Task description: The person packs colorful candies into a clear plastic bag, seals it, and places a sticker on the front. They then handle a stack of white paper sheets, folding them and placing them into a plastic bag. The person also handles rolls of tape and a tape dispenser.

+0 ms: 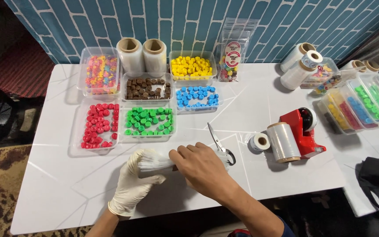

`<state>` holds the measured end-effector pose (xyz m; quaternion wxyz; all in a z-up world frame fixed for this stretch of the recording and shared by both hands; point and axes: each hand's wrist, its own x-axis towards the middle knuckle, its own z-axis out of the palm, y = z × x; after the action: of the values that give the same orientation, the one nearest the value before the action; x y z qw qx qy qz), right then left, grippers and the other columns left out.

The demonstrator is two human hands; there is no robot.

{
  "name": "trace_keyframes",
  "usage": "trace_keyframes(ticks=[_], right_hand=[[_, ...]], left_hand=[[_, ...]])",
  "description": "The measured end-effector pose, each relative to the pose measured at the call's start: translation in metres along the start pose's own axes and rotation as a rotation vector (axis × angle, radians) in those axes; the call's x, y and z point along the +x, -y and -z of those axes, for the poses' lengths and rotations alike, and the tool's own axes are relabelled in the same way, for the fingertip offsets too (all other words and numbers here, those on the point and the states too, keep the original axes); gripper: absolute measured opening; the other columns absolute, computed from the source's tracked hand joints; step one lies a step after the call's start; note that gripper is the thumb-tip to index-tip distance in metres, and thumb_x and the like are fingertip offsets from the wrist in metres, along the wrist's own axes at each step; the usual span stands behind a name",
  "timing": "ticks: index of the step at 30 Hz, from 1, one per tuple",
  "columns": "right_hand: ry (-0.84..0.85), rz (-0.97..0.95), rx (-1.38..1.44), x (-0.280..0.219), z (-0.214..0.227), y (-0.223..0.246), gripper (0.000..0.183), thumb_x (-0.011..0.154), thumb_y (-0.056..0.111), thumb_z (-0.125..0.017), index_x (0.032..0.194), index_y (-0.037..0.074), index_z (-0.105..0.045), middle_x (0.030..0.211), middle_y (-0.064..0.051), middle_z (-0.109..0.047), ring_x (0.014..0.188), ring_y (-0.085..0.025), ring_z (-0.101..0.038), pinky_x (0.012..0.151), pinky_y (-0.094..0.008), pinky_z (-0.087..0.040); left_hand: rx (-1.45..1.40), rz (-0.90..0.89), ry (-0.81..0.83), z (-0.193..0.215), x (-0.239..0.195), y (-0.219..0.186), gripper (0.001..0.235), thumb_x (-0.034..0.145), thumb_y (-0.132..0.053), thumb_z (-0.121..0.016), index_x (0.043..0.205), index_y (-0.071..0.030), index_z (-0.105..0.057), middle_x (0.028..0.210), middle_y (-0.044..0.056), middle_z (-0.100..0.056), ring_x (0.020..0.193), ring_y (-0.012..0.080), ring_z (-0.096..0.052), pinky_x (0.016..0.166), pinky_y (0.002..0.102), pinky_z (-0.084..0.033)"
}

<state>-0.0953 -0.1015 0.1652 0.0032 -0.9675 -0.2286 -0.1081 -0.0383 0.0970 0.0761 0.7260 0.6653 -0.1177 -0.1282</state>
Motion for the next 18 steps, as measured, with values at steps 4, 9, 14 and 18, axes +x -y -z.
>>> trace_keyframes(ticks=[4,9,14,18], right_hand=[[0.047,-0.034,-0.014,-0.007,-0.018,-0.007,0.027,0.073,-0.008,-0.06,0.085,0.012,-0.047,0.068,-0.005,-0.053,0.051,-0.029,-0.05,0.05,-0.041,-0.036],[-0.148,-0.395,0.476,-0.008,0.015,-0.013,0.016,0.08,0.016,-0.07,0.094,0.018,-0.062,0.089,-0.001,-0.076,0.075,-0.037,-0.066,0.057,-0.047,-0.045],[-0.48,-0.556,1.387,-0.002,-0.018,0.016,0.031,0.086,0.015,-0.076,0.112,0.001,-0.067,0.101,-0.01,-0.078,0.093,-0.02,-0.075,0.083,-0.033,-0.065],[-0.511,-0.688,1.527,-0.008,-0.039,0.017,0.036,0.088,0.021,-0.076,0.116,0.002,-0.066,0.109,-0.013,-0.077,0.101,-0.024,-0.075,0.089,-0.035,-0.063]], left_hand=[[0.071,-0.185,0.032,0.015,-0.002,0.001,0.098,0.058,-0.038,-0.091,0.143,-0.011,-0.05,0.136,0.009,-0.064,0.131,0.0192,-0.06,0.114,0.036,-0.044],[-0.095,-0.429,-0.037,0.005,0.002,-0.008,0.109,0.069,-0.068,-0.077,0.147,-0.002,-0.039,0.154,0.015,-0.041,0.141,0.0275,-0.049,0.119,0.042,-0.041],[-0.214,-0.077,0.077,-0.041,-0.009,-0.054,0.069,0.073,-0.033,-0.081,0.126,0.002,-0.055,0.125,0.019,-0.064,0.116,0.0278,-0.061,0.104,0.04,-0.049],[-0.25,0.139,-0.043,-0.051,0.001,-0.042,0.035,0.074,-0.009,-0.085,0.106,0.002,-0.079,0.102,0.016,-0.083,0.093,0.0231,-0.079,0.087,0.035,-0.066]])
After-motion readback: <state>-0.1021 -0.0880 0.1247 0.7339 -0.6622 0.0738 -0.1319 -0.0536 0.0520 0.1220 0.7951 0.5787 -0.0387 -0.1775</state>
